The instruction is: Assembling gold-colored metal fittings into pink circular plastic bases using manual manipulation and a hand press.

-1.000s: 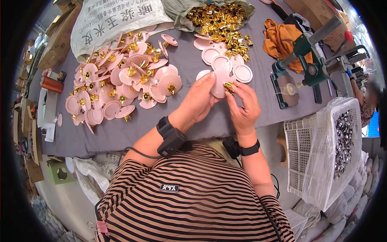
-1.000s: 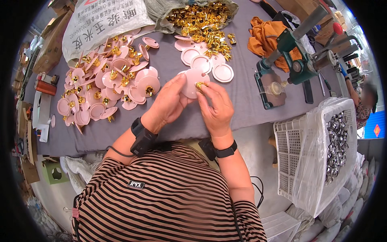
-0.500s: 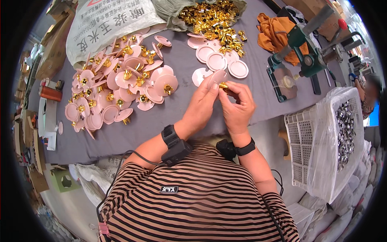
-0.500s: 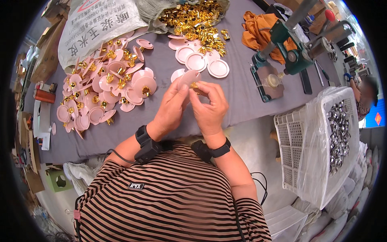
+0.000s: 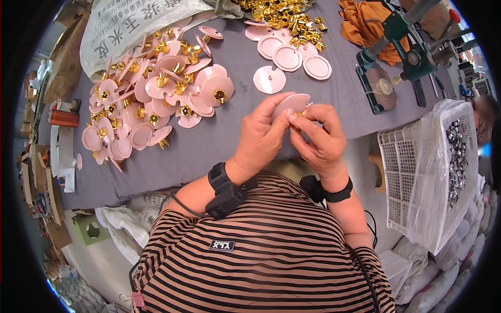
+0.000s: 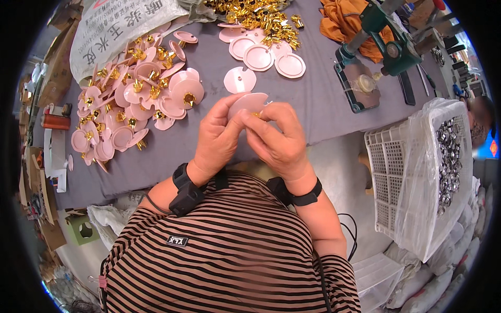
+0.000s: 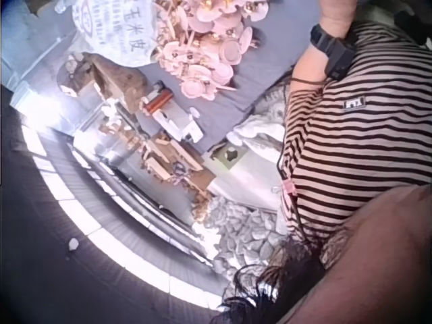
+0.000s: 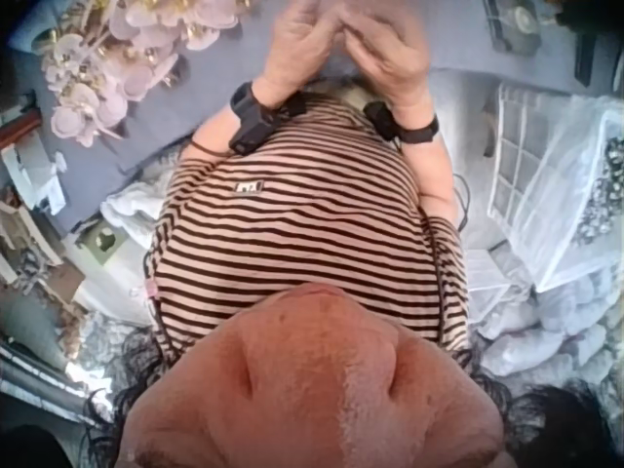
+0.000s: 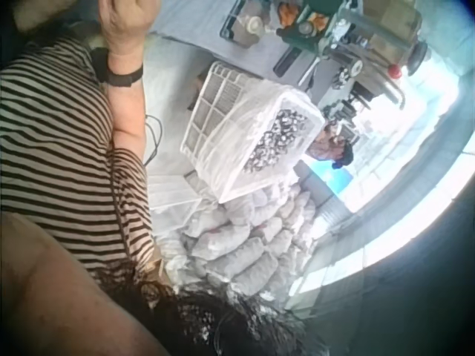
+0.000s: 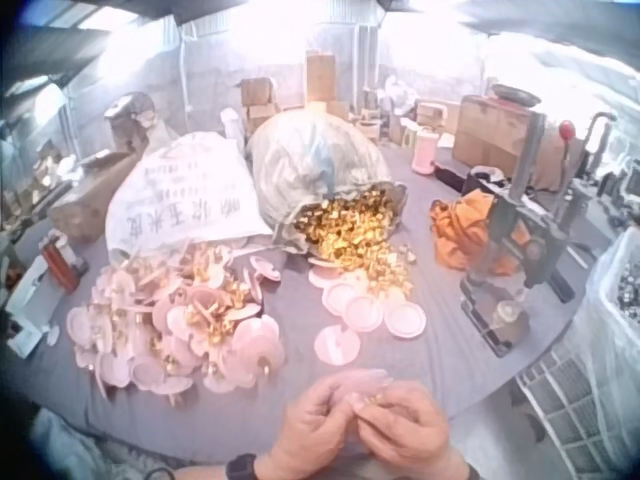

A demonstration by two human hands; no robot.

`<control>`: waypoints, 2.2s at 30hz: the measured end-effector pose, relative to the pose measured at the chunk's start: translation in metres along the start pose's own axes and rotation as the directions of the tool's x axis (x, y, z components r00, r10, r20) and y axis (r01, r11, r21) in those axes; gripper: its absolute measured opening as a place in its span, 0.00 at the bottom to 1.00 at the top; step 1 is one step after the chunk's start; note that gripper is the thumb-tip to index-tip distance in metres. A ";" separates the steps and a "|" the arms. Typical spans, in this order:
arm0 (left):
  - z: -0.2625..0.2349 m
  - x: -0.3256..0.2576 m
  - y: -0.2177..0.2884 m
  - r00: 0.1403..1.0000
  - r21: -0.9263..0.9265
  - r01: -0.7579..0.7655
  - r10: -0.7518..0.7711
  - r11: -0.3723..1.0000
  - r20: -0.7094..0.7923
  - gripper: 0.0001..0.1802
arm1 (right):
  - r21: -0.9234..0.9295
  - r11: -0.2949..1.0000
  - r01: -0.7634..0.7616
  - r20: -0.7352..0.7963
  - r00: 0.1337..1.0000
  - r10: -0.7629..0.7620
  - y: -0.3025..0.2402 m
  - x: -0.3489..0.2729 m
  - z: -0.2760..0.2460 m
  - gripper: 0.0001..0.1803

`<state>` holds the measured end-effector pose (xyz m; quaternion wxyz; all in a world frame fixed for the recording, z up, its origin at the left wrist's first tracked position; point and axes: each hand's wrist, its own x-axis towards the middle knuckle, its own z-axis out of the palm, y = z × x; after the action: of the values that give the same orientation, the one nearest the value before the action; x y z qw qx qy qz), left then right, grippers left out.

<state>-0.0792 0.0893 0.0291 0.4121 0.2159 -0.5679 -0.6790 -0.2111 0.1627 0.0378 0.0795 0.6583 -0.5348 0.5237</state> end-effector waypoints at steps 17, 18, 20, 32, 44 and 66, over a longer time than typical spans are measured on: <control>-0.038 -0.018 0.000 0.948 -0.509 0.225 -0.307 0.831 -0.081 0.15 | 0.586 0.468 -0.661 0.244 0.695 0.676 -0.030 -0.026 0.028 0.37; -0.042 -0.020 0.001 0.942 -0.464 0.244 -0.322 0.851 -0.096 0.14 | 0.587 0.467 -0.662 0.248 0.695 0.675 -0.029 -0.027 0.027 0.37; -0.046 -0.022 0.007 0.943 -0.421 0.254 -0.320 0.871 -0.093 0.13 | 0.291 0.815 -0.501 0.175 0.865 0.470 -0.027 -0.027 0.023 0.28; -0.058 -0.016 0.007 0.929 -0.298 0.304 -0.351 0.905 -0.118 0.11 | 0.222 0.869 -0.442 0.145 0.897 0.418 -0.034 -0.025 0.015 0.20; -0.055 -0.018 -0.002 0.949 -0.022 0.299 -0.295 0.954 0.115 0.15 | 0.023 0.960 -0.278 0.002 0.961 0.278 -0.021 -0.011 0.009 0.24; -0.173 0.084 0.087 0.936 0.989 0.024 0.344 0.149 -0.075 0.21 | -0.118 0.812 -0.572 -0.019 0.818 0.574 0.098 0.017 -0.005 0.33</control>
<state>0.0323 -0.0825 0.0807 0.3219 0.4619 -0.8239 -0.0650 -0.2936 0.1148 0.0085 -0.0479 0.4654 -0.7389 0.4850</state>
